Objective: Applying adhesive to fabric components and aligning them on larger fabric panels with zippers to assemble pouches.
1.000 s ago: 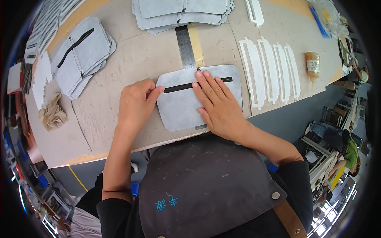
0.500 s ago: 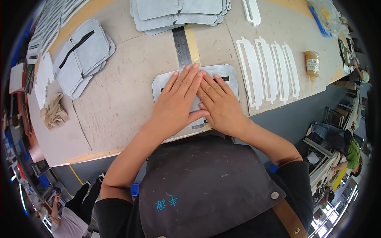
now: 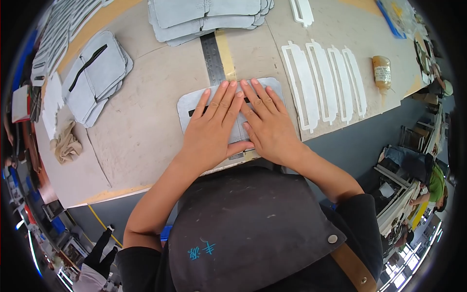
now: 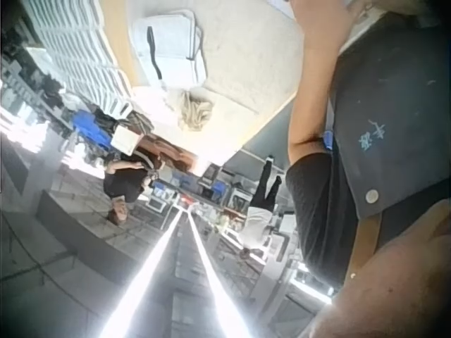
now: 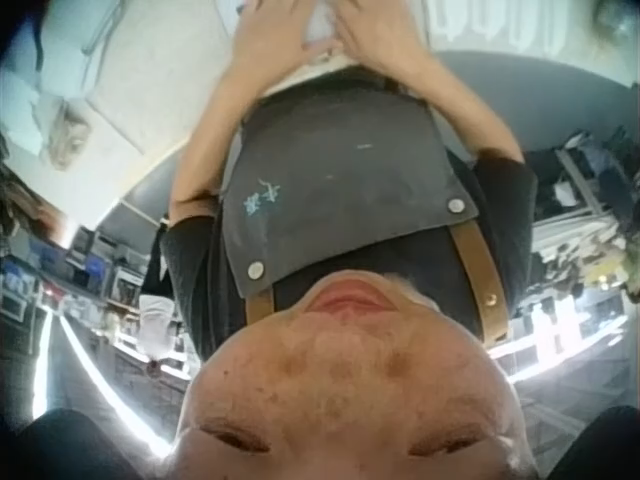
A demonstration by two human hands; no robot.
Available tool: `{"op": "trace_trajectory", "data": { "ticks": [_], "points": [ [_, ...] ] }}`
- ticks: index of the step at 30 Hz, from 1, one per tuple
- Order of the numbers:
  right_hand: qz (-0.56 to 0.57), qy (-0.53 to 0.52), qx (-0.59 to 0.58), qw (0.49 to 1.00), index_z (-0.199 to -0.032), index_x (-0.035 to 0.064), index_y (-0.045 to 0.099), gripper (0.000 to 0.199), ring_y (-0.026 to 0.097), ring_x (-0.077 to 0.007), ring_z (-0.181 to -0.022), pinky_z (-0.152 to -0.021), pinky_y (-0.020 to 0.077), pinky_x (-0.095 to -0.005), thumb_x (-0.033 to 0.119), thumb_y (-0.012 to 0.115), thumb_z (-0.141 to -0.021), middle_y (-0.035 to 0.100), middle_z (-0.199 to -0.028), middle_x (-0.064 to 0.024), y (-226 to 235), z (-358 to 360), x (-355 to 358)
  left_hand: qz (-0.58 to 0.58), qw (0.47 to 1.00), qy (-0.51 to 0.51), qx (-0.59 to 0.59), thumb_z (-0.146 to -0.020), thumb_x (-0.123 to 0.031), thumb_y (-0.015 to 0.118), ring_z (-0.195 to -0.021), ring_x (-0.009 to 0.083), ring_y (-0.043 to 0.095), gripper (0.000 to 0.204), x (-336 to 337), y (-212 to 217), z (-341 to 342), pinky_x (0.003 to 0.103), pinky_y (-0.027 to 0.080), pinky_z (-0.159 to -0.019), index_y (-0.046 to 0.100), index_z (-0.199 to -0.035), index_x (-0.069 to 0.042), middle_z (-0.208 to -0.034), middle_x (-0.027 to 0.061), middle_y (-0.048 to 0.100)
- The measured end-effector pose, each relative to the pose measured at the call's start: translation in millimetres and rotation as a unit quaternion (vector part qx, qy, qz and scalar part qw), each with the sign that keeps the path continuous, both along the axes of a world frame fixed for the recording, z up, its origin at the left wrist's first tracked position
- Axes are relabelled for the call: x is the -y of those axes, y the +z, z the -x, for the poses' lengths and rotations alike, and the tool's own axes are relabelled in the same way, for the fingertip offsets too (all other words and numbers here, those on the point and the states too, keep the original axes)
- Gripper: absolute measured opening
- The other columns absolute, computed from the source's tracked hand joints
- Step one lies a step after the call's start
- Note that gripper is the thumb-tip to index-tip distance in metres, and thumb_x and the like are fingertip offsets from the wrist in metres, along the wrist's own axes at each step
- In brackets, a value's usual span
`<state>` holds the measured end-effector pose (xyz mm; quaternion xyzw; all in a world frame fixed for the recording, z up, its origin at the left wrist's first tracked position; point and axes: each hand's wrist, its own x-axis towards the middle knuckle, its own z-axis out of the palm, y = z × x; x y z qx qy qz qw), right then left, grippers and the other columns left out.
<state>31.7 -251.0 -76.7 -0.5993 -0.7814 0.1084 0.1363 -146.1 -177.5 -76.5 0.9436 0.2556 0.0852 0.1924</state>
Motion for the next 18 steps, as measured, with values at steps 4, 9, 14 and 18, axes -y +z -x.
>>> {"op": "trace_trajectory", "data": {
  "ticks": [4,9,14,18],
  "points": [
    [0.006,-0.038,0.015,0.999,-0.138,-0.0054,0.045,0.058,0.022,-0.0411,-0.145,-0.117,0.0187,-0.0501,0.028,0.057,-0.092,0.028,-0.152,-0.0274,1,-2,2,-0.006,1.0,0.012,0.01,-0.074,-0.06,0.07,-0.146,0.0279,0.027,0.098,0,1,-1,0.05,0.016,-0.118,0.039,-0.143,0.002,-0.153,0.016,0.035],
    [0.001,-0.075,0.022,0.997,-0.14,-0.0071,0.042,0.063,0.02,-0.0437,-0.145,-0.117,0.0181,-0.0513,0.03,0.057,-0.092,0.026,-0.152,-0.029,1,-4,4,-0.021,0.999,0.021,-0.018,-0.069,-0.063,0.072,-0.146,0.0277,0.026,0.099,1,1,-1,0.055,0.014,-0.117,0.045,-0.14,0.001,-0.153,0.0145,0.035],
    [-0.021,-0.09,-0.041,0.995,-0.135,-0.0048,0.048,0.052,0.022,-0.0402,-0.145,-0.115,0.0221,-0.0527,0.021,0.056,-0.09,0.029,-0.152,-0.0258,-5,-10,4,-0.018,0.999,0.008,-0.03,-0.066,-0.056,0.077,-0.147,0.0317,0.023,0.106,0,2,-1,0.056,0.013,-0.117,0.036,-0.144,0.004,-0.155,0.0182,0.03],
    [-0.109,-0.106,0.044,0.987,-0.129,0.0027,0.056,0.05,0.036,-0.0382,-0.136,-0.109,0.0279,-0.0487,0.002,0.057,-0.079,0.035,-0.151,-0.0161,-4,-30,4,-0.012,0.999,0.012,-0.042,-0.067,-0.055,0.077,-0.147,0.0317,0.022,0.106,1,5,-1,0.056,0.012,-0.117,0.035,-0.144,0.004,-0.155,0.018,0.029]
  ]
}}
